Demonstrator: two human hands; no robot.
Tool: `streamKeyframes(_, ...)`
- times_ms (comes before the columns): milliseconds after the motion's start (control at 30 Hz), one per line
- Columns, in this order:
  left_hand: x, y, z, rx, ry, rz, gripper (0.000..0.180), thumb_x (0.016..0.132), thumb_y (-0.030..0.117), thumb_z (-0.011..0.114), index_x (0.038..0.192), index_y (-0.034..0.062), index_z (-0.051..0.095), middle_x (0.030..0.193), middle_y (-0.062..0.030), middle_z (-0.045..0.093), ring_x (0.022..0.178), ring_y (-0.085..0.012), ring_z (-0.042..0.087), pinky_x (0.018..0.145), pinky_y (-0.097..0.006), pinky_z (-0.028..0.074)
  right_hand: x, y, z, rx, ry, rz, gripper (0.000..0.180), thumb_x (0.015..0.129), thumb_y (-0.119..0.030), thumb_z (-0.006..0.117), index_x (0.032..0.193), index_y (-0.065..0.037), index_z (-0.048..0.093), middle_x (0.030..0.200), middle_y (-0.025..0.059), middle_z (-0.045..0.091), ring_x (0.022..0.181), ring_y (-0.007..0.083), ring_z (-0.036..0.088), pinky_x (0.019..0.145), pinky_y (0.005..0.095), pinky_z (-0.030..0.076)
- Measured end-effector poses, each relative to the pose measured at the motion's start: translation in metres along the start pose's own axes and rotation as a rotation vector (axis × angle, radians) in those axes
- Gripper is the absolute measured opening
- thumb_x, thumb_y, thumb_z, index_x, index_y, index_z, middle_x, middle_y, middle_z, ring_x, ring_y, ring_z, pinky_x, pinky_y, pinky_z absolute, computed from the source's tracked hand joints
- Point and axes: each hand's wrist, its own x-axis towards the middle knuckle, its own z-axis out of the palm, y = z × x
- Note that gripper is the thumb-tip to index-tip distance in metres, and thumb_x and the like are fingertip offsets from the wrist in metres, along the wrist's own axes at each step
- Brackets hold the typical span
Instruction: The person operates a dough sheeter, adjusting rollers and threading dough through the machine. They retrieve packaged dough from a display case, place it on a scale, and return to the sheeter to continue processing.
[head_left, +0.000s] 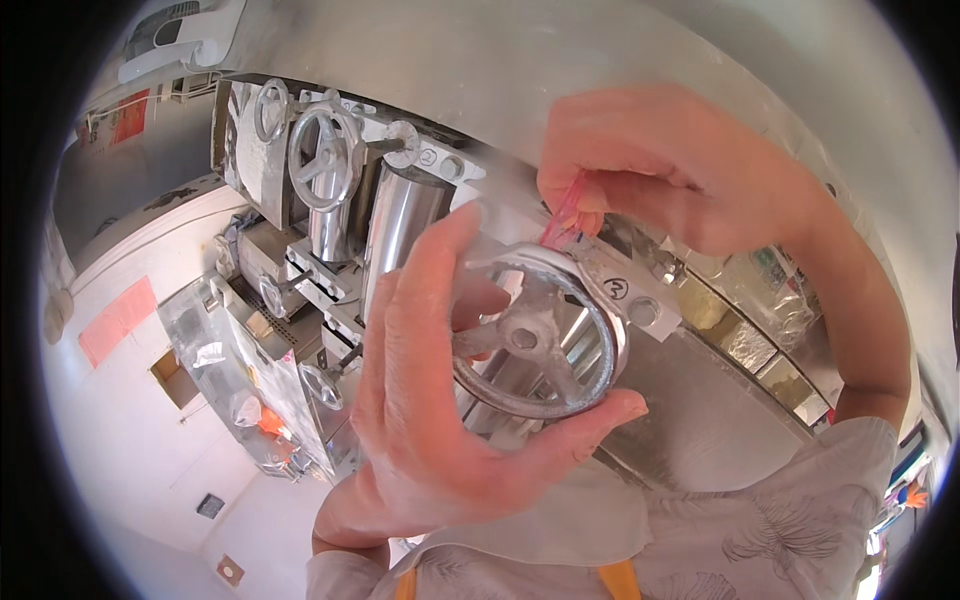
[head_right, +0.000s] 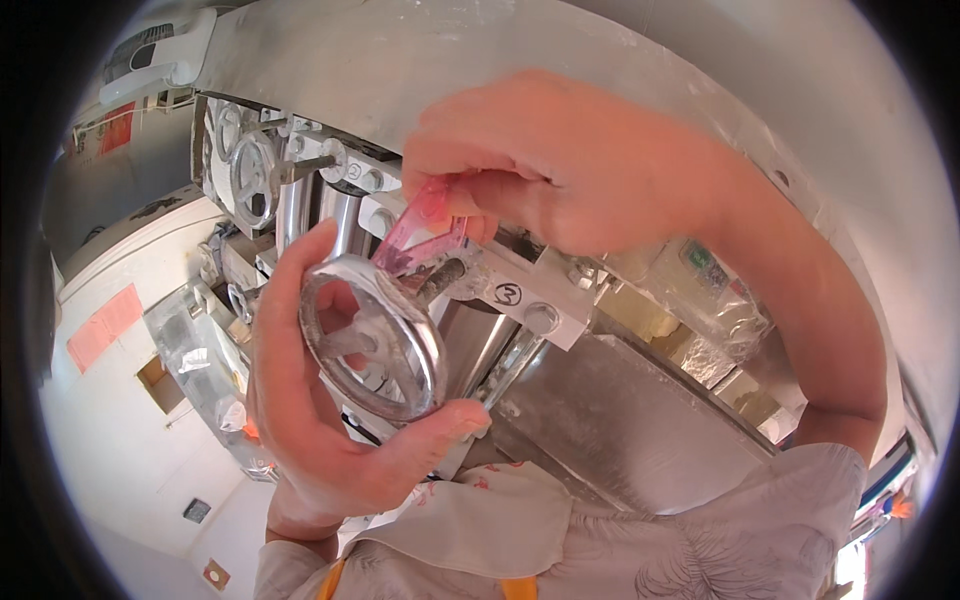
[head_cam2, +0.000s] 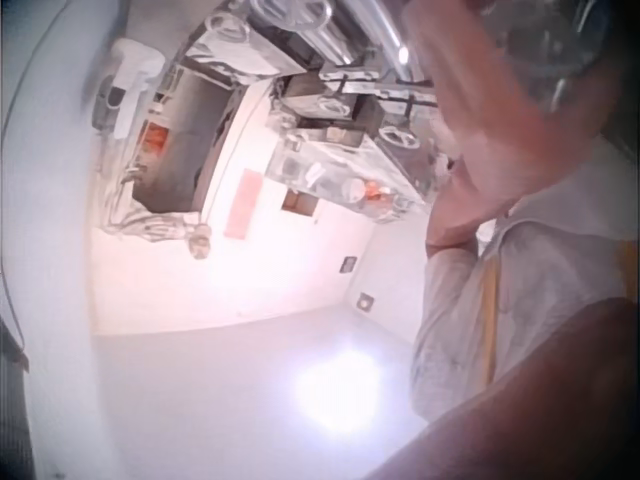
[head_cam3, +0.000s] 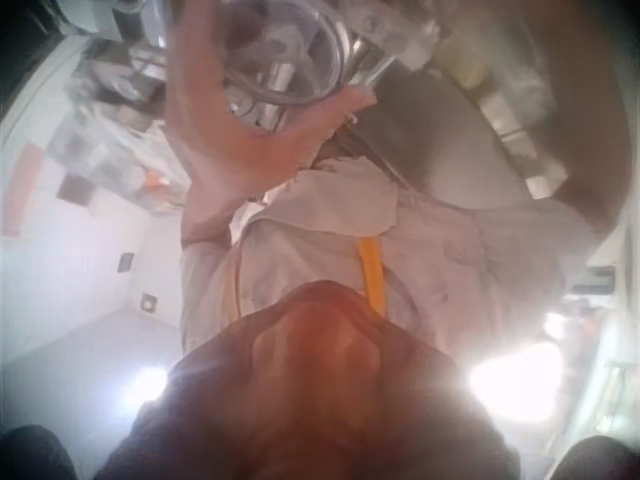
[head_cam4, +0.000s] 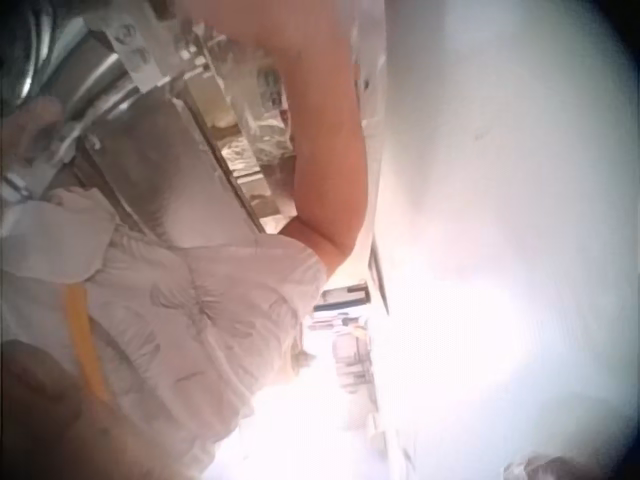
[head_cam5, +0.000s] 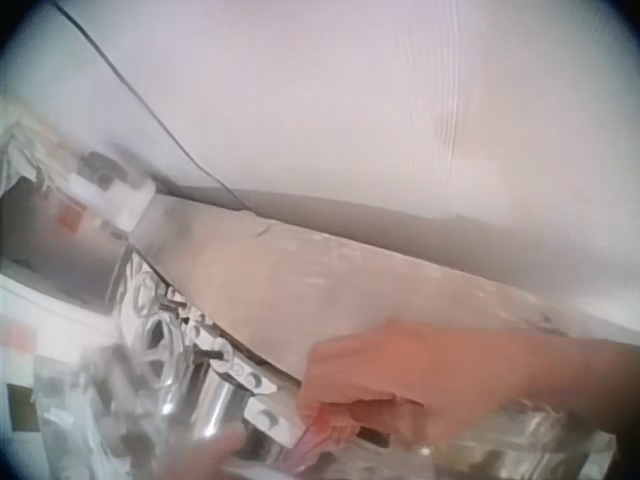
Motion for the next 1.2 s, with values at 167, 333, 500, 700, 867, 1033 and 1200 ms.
streamKeyframes(167, 0.000, -0.002, 0.001, 0.000, -0.003, 0.017, 0.126, 0.064, 0.030, 0.107, 0.161, -0.0109, 0.038, 0.152, -0.0183, 0.054, 0.122, -0.0239, 0.065, 0.100, -0.036, 0.053, 0.000, -0.001, 0.003, -0.008, 0.025, -0.011, 0.018, 0.092, 0.015, 0.064, 0.102, 0.000, 0.067, 0.092, 0.0112, 0.064, 0.082, 0.0297, 0.065, 0.073, 0.0403, 0.051)
streamKeyframes(333, 0.001, -0.006, 0.002, -0.008, -0.004, 0.040, 0.128, 0.065, 0.033, 0.107, 0.161, -0.0117, 0.036, 0.156, -0.0194, 0.049, 0.123, -0.0254, 0.064, 0.099, -0.036, 0.053, -0.002, 0.003, 0.001, -0.042, 0.008, -0.036, 0.018, 0.092, 0.014, 0.066, 0.104, -0.001, 0.067, 0.092, 0.0098, 0.064, 0.085, 0.0314, 0.063, 0.074, 0.0412, 0.050)
streamKeyframes(500, 0.001, -0.005, 0.001, -0.021, -0.013, 0.025, 0.128, 0.066, 0.035, 0.107, 0.161, -0.0118, 0.035, 0.158, -0.0199, 0.048, 0.125, -0.0257, 0.063, 0.099, -0.036, 0.054, -0.001, 0.005, 0.002, -0.045, 0.018, -0.055, 0.019, 0.092, 0.014, 0.066, 0.105, -0.001, 0.066, 0.093, 0.0098, 0.064, 0.084, 0.0311, 0.063, 0.073, 0.0413, 0.050)
streamKeyframes(700, 0.002, -0.005, -0.002, 0.013, -0.032, 0.040, 0.130, 0.064, 0.036, 0.108, 0.161, -0.0112, 0.035, 0.158, -0.0190, 0.048, 0.124, -0.0236, 0.063, 0.097, -0.035, 0.054, -0.001, 0.003, 0.002, -0.013, 0.010, -0.019, 0.022, 0.090, 0.016, 0.064, 0.104, 0.000, 0.066, 0.092, 0.0103, 0.064, 0.083, 0.0301, 0.064, 0.073, 0.0407, 0.051)
streamKeyframes(867, 0.001, -0.005, -0.002, -0.004, -0.026, 0.030, 0.132, 0.060, 0.036, 0.109, 0.160, -0.0119, 0.038, 0.157, -0.0181, 0.050, 0.121, -0.0218, 0.063, 0.095, -0.034, 0.054, 0.002, -0.004, -0.002, -0.057, -0.017, 0.008, 0.025, 0.087, 0.019, 0.061, 0.103, 0.001, 0.067, 0.092, 0.0107, 0.064, 0.082, 0.0280, 0.066, 0.071, 0.0389, 0.052)
streamKeyframes(1033, 0.001, -0.004, -0.003, 0.004, -0.011, 0.051, 0.133, 0.057, 0.034, 0.110, 0.159, -0.0130, 0.039, 0.154, -0.0183, 0.053, 0.112, -0.0212, 0.066, 0.091, -0.034, 0.055, 0.002, -0.008, -0.002, -0.068, -0.023, 0.029, 0.026, 0.086, 0.020, 0.061, 0.102, 0.001, 0.068, 0.094, 0.0111, 0.065, 0.082, 0.0270, 0.067, 0.070, 0.0366, 0.053)
streamKeyframes(1200, 0.002, -0.009, 0.000, -0.052, -0.013, 0.025, 0.136, 0.054, 0.031, 0.111, 0.159, -0.0130, 0.037, 0.154, -0.0200, 0.053, 0.116, -0.0235, 0.067, 0.093, -0.035, 0.055, 0.002, -0.002, 0.001, -0.014, 0.001, 0.020, 0.025, 0.087, 0.020, 0.061, 0.103, 0.001, 0.068, 0.095, 0.0109, 0.065, 0.081, 0.0267, 0.068, 0.071, 0.0356, 0.054)
